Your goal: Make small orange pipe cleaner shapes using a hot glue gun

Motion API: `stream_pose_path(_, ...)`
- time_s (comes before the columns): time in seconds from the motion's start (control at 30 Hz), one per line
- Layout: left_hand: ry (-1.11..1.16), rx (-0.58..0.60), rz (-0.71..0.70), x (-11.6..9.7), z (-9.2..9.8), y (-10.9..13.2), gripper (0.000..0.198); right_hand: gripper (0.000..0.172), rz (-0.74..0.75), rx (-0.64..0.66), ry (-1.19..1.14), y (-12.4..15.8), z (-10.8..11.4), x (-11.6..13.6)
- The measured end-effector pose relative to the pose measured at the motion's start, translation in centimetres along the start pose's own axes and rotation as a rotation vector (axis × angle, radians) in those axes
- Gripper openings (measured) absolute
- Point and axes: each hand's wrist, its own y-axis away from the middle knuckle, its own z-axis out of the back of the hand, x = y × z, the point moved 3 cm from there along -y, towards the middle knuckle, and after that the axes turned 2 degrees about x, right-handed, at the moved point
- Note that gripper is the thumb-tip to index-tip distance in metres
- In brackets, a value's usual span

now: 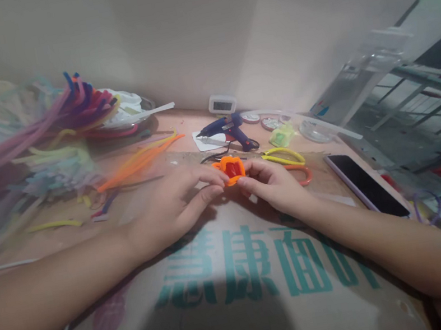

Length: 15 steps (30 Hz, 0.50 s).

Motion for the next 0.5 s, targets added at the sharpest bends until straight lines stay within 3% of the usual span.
stream_pose_path(0.5, 0.033, 0.081, 0.305, 1.2, -0.5, -0.6, 0.025, 0.024, 0.032, 0.04, -0.065, 0.1, -0.2, -0.5)
